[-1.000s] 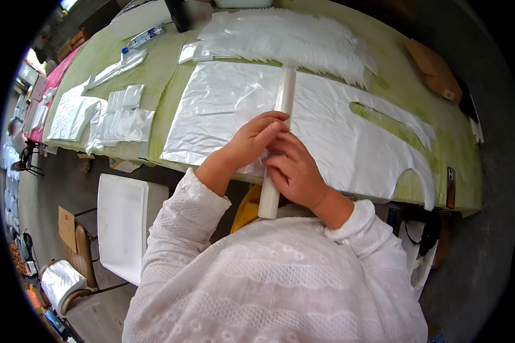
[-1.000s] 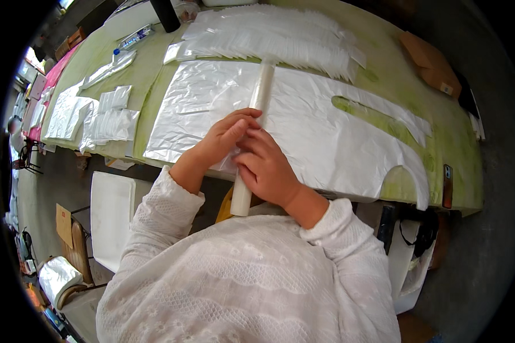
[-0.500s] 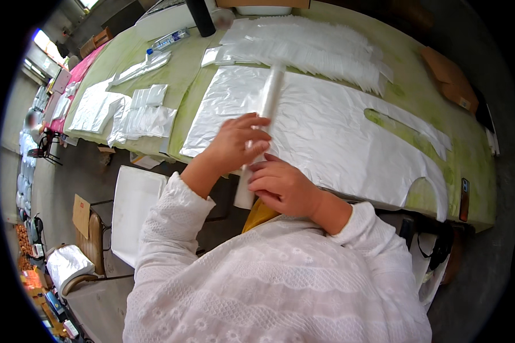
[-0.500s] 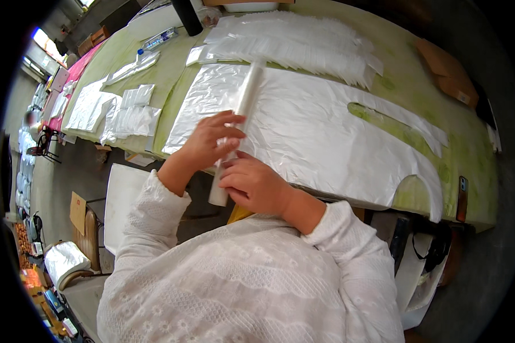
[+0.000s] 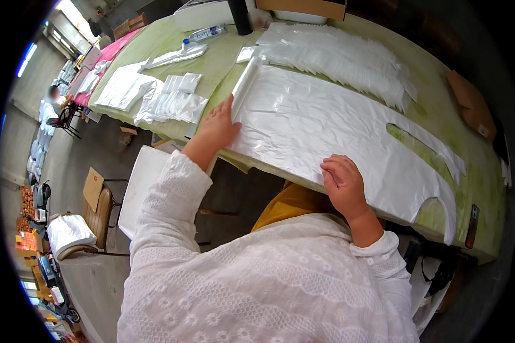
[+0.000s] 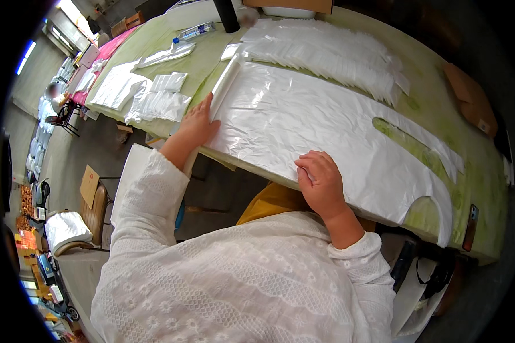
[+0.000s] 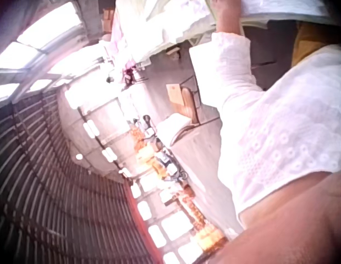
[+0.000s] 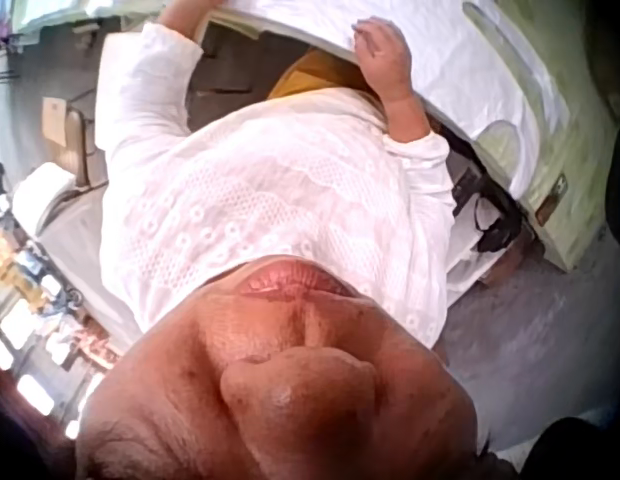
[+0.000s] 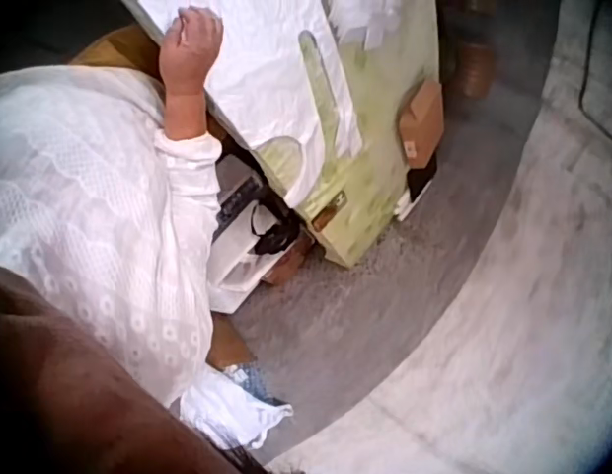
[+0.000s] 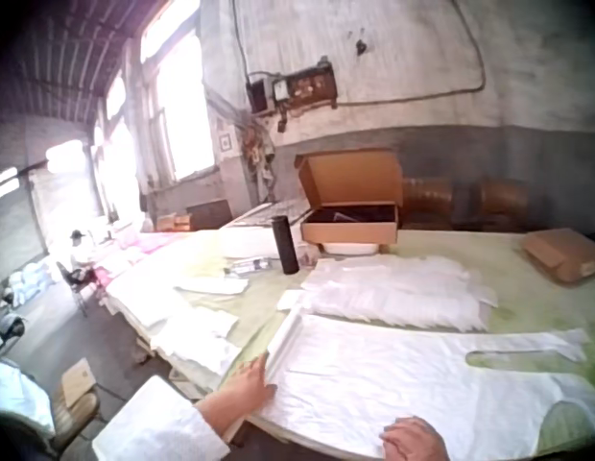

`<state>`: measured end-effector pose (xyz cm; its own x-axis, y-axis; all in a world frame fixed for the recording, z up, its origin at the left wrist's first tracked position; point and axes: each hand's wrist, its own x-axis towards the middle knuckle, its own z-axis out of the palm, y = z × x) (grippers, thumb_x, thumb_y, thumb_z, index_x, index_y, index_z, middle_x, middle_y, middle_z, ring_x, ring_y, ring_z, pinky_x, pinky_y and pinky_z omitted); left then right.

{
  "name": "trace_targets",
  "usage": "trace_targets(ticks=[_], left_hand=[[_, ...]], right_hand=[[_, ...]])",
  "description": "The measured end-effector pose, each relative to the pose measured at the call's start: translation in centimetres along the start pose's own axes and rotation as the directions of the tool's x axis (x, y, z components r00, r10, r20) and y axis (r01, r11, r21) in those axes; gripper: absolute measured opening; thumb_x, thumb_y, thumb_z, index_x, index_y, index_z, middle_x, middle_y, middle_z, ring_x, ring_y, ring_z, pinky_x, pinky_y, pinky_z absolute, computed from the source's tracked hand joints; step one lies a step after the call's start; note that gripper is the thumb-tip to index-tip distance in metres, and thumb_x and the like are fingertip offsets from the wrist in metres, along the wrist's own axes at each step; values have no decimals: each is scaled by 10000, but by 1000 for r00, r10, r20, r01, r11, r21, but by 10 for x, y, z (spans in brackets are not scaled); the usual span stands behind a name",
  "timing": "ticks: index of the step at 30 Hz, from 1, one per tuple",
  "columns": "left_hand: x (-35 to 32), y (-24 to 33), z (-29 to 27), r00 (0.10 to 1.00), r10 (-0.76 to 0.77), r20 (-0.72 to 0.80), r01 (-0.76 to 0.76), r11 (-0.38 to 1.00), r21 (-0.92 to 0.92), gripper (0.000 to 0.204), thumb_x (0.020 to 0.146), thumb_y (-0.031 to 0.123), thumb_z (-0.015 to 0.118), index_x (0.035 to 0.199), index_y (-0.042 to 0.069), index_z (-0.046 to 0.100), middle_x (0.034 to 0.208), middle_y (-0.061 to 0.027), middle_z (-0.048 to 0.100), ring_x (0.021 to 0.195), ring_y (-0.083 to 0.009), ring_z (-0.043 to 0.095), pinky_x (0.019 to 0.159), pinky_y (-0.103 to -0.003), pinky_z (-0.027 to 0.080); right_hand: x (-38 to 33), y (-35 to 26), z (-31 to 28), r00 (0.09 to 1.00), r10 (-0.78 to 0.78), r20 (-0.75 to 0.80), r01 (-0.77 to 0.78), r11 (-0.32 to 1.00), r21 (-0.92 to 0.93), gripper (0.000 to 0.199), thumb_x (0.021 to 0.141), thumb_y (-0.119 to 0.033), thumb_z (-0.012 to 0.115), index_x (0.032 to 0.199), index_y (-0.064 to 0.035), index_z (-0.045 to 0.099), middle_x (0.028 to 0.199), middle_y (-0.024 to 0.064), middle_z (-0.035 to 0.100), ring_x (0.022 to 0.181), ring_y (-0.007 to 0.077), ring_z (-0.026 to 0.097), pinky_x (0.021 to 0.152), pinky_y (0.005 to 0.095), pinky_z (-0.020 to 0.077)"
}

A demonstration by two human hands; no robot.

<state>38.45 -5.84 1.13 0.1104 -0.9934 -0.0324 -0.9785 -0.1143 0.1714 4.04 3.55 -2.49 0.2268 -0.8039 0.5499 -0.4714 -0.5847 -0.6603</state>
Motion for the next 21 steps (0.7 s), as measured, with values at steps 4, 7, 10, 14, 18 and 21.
trace_targets(ticks=[4,7,10,14,18,21], left_hand=[[7,-9,-17,994,-108,18,107,992,74,882,872,368,724,1607,152,287,1478,-194,532,1371,-390,495,1124,-461,417],[12,-25,-25,990,-107,88,116,989,-95,829,887,399,700,1596,180,330,1344,-190,633,1273,-356,592,1027,-440,493],[-3,-2,-25,982,-143,127,189,815,-548,722,942,350,646,1579,156,365,1187,-127,694,1053,-244,656,893,-395,541],[-33,69,-11,984,63,170,159,150,-976,547,1009,240,544,1526,110,421,1159,-62,680,886,-139,597,795,-329,535],[-46,127,11,970,185,157,178,-101,-979,493,1032,205,485,1508,96,412,1192,-75,664,873,-147,598,775,-323,543],[-55,153,23,970,184,156,185,-148,-972,611,1006,150,500,1573,107,279,1210,-98,645,894,-180,612,761,-341,560]], right_hand=[[0,3,2,999,-49,-6,49,998,-51,161,818,6,687,964,-58,709,1033,97,710,1061,310,654,943,398,530],[-2,5,-1,998,-48,-39,48,999,-4,188,833,12,679,1003,-63,707,1053,95,710,1069,307,654,954,396,527],[-9,0,-1,997,-15,-75,21,997,75,214,853,17,669,1049,-62,703,1084,99,705,1075,298,656,955,388,527],[-19,-30,6,974,185,130,-223,879,421,410,931,-50,672,1327,-48,563,1209,137,652,1107,240,637,960,350,520],[-17,-62,10,710,368,600,-699,266,664,787,1017,-197,634,1590,13,136,1280,158,612,1125,197,629,958,339,541],[-15,-69,5,667,395,631,-735,211,645,772,1020,-192,626,1578,39,145,1253,149,629,1094,189,647,908,334,574]])
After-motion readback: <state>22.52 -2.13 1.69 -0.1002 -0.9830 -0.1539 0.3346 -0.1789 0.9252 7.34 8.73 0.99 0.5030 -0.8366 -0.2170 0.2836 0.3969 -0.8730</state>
